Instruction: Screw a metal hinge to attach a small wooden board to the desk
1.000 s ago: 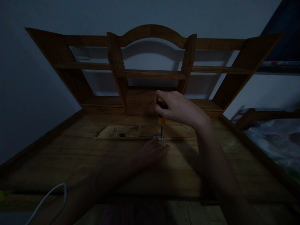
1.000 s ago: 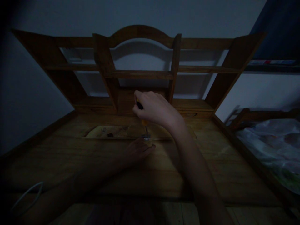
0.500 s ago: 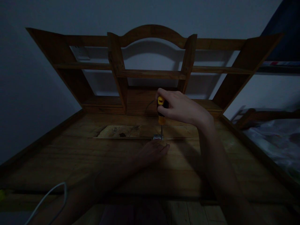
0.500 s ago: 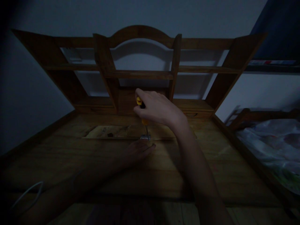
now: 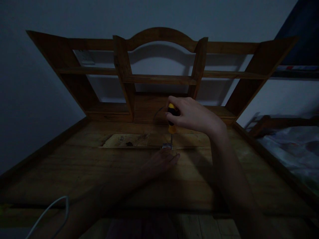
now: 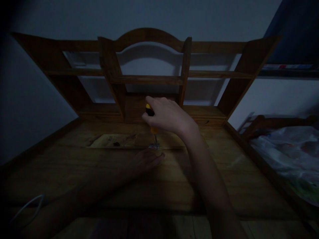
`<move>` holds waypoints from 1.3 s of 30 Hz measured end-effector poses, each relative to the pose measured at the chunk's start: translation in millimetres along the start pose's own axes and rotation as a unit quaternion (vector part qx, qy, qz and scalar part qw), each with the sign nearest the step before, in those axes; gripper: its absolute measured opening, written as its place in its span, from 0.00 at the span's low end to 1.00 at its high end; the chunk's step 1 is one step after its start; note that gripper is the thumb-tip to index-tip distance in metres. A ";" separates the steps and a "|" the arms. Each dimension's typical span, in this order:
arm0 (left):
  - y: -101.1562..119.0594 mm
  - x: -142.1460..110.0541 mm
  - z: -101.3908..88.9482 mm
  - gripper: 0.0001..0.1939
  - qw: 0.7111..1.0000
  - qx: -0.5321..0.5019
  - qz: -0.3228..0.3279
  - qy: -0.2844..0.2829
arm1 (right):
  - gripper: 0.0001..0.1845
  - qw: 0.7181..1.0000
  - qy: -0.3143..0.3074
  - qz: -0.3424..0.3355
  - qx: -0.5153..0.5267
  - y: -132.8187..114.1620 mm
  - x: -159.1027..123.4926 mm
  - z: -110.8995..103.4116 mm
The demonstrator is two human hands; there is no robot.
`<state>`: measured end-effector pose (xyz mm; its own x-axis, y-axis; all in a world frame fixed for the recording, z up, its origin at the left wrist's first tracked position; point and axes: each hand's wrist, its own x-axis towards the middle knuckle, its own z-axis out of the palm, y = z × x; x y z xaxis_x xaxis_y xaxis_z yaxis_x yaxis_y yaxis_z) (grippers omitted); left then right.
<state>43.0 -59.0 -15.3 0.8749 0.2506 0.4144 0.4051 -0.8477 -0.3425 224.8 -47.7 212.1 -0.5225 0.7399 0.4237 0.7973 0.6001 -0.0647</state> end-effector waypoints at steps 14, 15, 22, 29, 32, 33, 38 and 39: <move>2.4 -3.7 4.1 0.21 1.000 0.026 0.007 -0.013 | 0.17 0.996 -0.029 -0.031 0.082 10.6 -0.3 2.8; 3.4 -4.4 4.5 0.22 0.999 0.034 0.005 -0.015 | 0.16 0.995 -0.028 -0.031 0.086 10.9 -0.3 3.0; 8.9 -5.5 5.7 0.21 0.998 0.064 -0.001 -0.015 | 0.14 0.994 -0.026 -0.030 0.099 12.1 -0.2 2.0; 7.3 -6.7 4.0 0.22 0.998 0.057 -0.002 -0.019 | 0.16 0.993 -0.038 -0.041 0.101 12.6 -0.7 0.5; 7.1 -5.3 2.1 0.20 0.998 0.064 0.000 -0.007 | 0.17 0.997 -0.030 -0.020 0.069 10.6 -2.0 3.1; 7.0 -4.5 1.1 0.19 0.998 0.067 0.001 -0.003 | 0.17 0.998 -0.025 -0.015 0.058 9.5 -2.5 3.8; 5.7 -2.4 -2.2 0.20 0.997 0.071 0.013 0.000 | 0.13 0.998 -0.022 -0.022 0.049 3.9 -3.1 1.2; 5.4 -2.7 -1.9 0.20 0.998 0.065 0.012 -0.008 | 0.12 0.998 -0.024 -0.026 0.049 3.4 -3.0 0.0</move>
<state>42.3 -65.1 -16.7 0.8882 0.2397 0.3919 0.4146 -0.7857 -0.4591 229.1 -47.9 210.6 -0.5790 0.7188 0.3848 0.7364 0.6637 -0.1316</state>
